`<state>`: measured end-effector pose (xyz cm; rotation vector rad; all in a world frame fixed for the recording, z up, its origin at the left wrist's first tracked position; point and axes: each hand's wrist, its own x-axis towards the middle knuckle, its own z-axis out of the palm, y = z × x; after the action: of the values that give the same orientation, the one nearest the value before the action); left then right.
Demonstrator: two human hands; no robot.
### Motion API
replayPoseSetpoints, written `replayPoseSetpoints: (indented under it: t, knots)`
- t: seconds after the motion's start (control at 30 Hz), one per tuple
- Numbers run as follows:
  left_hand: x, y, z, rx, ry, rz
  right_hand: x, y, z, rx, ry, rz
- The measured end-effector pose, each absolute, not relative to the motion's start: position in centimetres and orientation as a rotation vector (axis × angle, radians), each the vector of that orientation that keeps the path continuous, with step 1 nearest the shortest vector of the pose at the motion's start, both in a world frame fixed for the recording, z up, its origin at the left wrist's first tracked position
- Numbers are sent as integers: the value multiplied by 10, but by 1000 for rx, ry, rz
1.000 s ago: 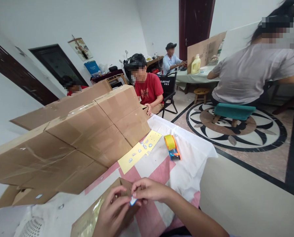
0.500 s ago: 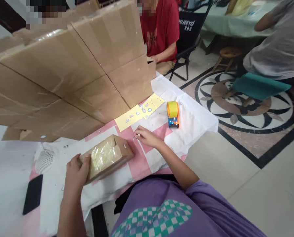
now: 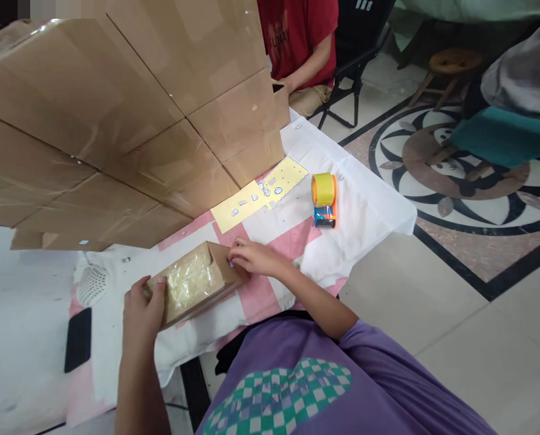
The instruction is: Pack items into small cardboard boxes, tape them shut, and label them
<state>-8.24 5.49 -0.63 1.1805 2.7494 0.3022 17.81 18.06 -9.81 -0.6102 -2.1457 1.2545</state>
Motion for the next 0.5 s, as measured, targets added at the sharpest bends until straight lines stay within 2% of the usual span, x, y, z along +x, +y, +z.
replayPoseSetpoints:
  t: [0.3,0.5]
  knots:
    - [-87,53,-10,1222,2731,312,170,175,-104,-734,-2143,1168]
    - [-84,52,-8,1207,2734,338,149,141,-114,-985,-1805,1180]
